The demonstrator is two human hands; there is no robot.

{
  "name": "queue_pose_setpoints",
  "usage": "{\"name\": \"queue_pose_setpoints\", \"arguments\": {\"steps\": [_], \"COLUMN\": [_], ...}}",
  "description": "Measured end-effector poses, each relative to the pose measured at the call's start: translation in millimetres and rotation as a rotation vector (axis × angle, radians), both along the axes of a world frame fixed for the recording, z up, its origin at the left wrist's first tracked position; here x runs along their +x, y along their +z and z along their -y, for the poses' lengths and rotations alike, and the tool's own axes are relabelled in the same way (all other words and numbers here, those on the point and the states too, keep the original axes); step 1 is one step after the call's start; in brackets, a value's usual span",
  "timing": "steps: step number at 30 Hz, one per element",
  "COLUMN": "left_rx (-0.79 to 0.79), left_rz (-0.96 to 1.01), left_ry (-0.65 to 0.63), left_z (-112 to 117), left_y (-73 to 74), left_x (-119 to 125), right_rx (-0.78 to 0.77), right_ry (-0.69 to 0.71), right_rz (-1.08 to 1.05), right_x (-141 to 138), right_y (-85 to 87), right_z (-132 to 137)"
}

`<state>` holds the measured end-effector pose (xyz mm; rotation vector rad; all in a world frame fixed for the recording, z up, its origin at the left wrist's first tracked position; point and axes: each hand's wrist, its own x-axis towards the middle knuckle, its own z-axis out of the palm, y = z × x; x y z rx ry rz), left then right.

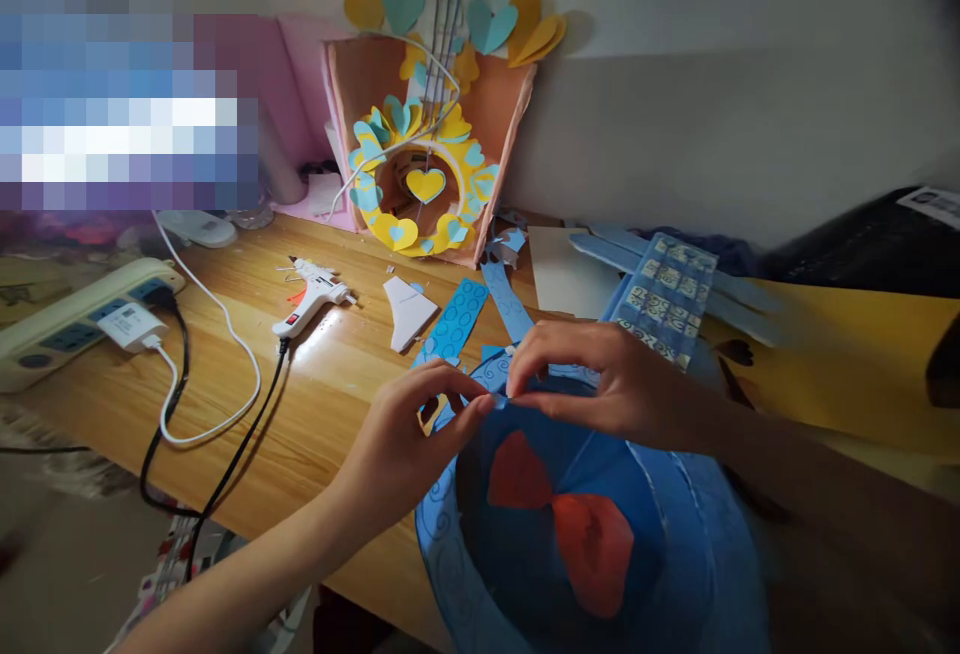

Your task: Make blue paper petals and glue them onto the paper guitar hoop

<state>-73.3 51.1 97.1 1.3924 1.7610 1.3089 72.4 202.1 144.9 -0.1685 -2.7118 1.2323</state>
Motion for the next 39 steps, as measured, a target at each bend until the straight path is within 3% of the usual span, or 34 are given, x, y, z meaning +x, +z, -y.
{"name": "queue_pose_setpoints", "arguments": {"steps": [9, 13, 19, 24, 30, 39], "left_rx": [-0.061, -0.064, -0.06, -0.133, -0.146, -0.165], "left_rz": [0.062, 0.087, -0.195, -0.125, 0.025, 0.038], "left_ry": [-0.026, -0.038, 0.07, 0.065, 0.019, 0.024], "left_z": [-2.6, -0.7, 12.8, 13.8, 11.7, 11.9], "left_y": [5.0, -0.1, -38.1, -63.4, -60.2, -58.2], "left_x": [4.2, 5.0, 14.8, 13.7, 7.2, 9.5], "right_rx": [0.171, 0.205, 0.257, 0.303, 0.325, 0.314], "right_ry": [0.007, 0.009, -0.141, -0.16, -0.148, -0.142], "right_rz": [-0.257, -0.245, -0.066, 0.01, 0.01, 0.038], "right_x": [7.5, 11.5, 15.5, 9.6, 4.0, -1.3], "right_y": [-14.7, -11.1, -15.1, -37.0, -46.3, -47.1], "right_z": [10.5, 3.9, -39.0, -57.1, -58.6, -60.3]}}
